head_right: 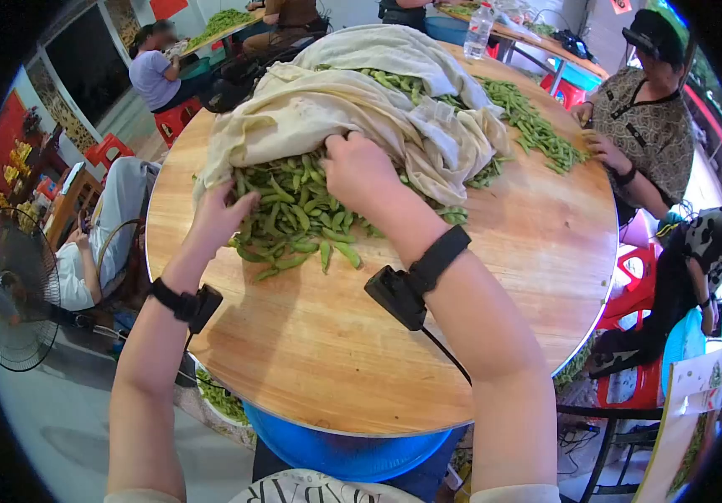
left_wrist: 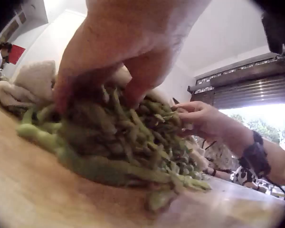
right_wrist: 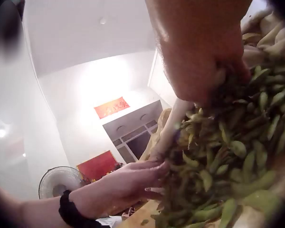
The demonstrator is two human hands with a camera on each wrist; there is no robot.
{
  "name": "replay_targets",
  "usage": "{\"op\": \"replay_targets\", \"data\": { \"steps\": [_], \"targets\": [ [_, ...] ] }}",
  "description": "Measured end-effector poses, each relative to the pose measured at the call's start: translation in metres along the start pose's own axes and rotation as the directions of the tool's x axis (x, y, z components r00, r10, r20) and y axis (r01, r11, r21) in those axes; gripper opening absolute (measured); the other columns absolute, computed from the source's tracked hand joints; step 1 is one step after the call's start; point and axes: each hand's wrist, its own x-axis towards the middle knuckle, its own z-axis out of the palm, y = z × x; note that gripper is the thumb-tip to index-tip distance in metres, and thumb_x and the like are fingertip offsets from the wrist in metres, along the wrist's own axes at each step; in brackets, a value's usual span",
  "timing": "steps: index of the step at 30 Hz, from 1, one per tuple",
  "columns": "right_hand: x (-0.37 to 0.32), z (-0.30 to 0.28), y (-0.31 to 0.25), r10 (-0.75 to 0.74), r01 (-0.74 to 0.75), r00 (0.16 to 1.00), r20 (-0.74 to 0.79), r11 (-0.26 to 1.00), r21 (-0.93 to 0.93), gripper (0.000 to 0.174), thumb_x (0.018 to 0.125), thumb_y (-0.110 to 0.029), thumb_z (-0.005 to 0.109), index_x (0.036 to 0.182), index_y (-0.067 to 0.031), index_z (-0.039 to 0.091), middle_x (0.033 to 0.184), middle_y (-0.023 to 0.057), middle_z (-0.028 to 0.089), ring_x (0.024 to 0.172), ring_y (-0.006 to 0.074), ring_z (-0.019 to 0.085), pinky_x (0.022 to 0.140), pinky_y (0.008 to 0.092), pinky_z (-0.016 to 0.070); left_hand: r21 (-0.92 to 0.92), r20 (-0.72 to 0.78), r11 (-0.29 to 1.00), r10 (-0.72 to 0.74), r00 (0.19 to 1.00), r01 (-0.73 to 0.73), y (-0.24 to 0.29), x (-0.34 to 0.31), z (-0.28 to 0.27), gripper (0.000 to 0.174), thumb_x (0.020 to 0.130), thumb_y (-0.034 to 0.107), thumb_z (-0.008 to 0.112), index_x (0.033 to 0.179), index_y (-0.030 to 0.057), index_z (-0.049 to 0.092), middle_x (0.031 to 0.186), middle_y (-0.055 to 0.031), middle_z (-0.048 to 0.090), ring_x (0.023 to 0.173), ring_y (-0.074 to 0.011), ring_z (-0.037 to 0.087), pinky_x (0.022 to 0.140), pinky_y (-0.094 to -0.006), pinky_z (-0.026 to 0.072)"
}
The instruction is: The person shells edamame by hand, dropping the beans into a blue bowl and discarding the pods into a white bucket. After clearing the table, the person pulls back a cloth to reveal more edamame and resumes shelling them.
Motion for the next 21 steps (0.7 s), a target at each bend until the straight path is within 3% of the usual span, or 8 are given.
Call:
{"op": "replay_targets", "data": {
  "steps": [2,5,6,9,13,14,18,21],
  "targets": [
    [-0.009,0.007,-0.004,-0.030,0.030,0.999,-0.017,0.999,-0.016,0.020,0.075,-0.010,0.055,0.094,-0.0042,0.053,0.094,0.0217,0.053,0.093,0.0366,0.051,0.080,0.0426,0.0421,-0.217,-0.016,0.969,-0.125,0.992,0.119,0.009,0.011,0.009,0.050,0.076,0.019,0.063,0.115,-0.0086,0.047,0.102,-0.0153,0.059,0.088,-0.0178,0.056,0.076,-0.0287,0.0451],
    [-0.028,0.018,-0.003,-0.269,0.258,0.959,-0.092,0.959,-0.121,0.030,0.070,-0.005,0.054,0.100,-0.0065,0.053,0.093,0.0200,0.053,0.092,0.0353,0.051,0.079,0.0414,0.0431,-0.154,-0.097,0.987,0.028,0.995,-0.043,-0.004,0.008,0.034,0.050,0.075,0.015,0.063,0.114,-0.0099,0.045,0.104,-0.0192,0.058,0.093,-0.0198,0.055,0.081,-0.0301,0.0436],
    [-0.034,0.016,-0.007,-0.318,0.300,0.941,-0.111,0.942,-0.153,0.039,0.066,-0.002,0.054,0.104,-0.0073,0.053,0.092,0.0175,0.054,0.092,0.0337,0.051,0.077,0.0405,0.0441,0.034,-0.131,0.996,0.088,0.987,-0.084,-0.001,-0.002,0.038,0.052,0.073,0.013,0.063,0.116,-0.0094,0.044,0.102,-0.0195,0.059,0.095,-0.0243,0.056,0.085,-0.0313,0.0418],
    [-0.048,-0.007,-0.014,-0.205,0.218,0.963,0.174,0.974,-0.063,0.036,0.066,-0.002,0.055,0.101,-0.0073,0.056,0.089,0.0157,0.055,0.091,0.0324,0.053,0.075,0.0401,0.0449,0.143,0.023,0.982,0.119,0.993,-0.121,0.009,-0.034,0.035,0.063,0.070,0.012,0.066,0.126,0.0017,0.039,0.125,-0.0199,0.042,0.116,-0.0299,0.041,0.097,-0.0340,0.0322],
    [-0.032,-0.024,-0.008,-0.149,0.128,0.979,0.142,0.981,0.145,0.026,0.072,-0.005,0.057,0.098,-0.0068,0.059,0.100,0.0153,0.057,0.095,0.0333,0.053,0.080,0.0368,0.0451,0.071,-0.008,0.973,0.221,0.975,-0.220,0.004,-0.045,0.009,0.070,0.071,0.017,0.068,0.131,0.0069,0.034,0.132,-0.0182,0.032,0.123,-0.0299,0.031,0.102,-0.0352,0.0254],
    [-0.026,-0.022,-0.014,-0.232,0.218,0.971,0.059,0.960,0.178,0.026,0.073,-0.005,0.057,0.099,-0.0060,0.058,0.105,0.0162,0.055,0.097,0.0334,0.053,0.082,0.0372,0.0444,0.033,0.050,0.977,0.210,0.976,-0.212,0.002,-0.039,0.014,0.071,0.072,0.019,0.068,0.132,0.0073,0.032,0.133,-0.0194,0.030,0.125,-0.0300,0.028,0.103,-0.0350,0.0241],
    [-0.047,0.027,-0.026,-0.319,0.319,0.948,0.013,0.947,0.025,0.025,0.069,-0.004,0.057,0.095,-0.0058,0.058,0.093,0.0103,0.054,0.090,0.0294,0.052,0.078,0.0390,0.0435,0.155,0.219,0.957,0.207,0.953,-0.244,0.007,-0.049,0.043,0.087,0.069,0.033,0.069,0.137,0.0106,0.020,0.137,-0.0301,0.017,0.126,-0.0418,0.022,0.102,-0.0444,0.0229],
    [-0.072,0.000,-0.023,-0.203,0.154,0.944,0.262,0.968,0.197,0.024,0.070,-0.004,0.057,0.094,-0.0055,0.058,0.094,0.0107,0.055,0.091,0.0294,0.052,0.080,0.0394,0.0435,-0.011,0.404,0.937,0.325,0.855,-0.350,0.014,-0.068,0.013,0.095,0.066,0.033,0.073,0.138,0.0118,0.016,0.137,-0.0292,0.016,0.127,-0.0433,0.019,0.103,-0.0464,0.0213]
  ]
}}
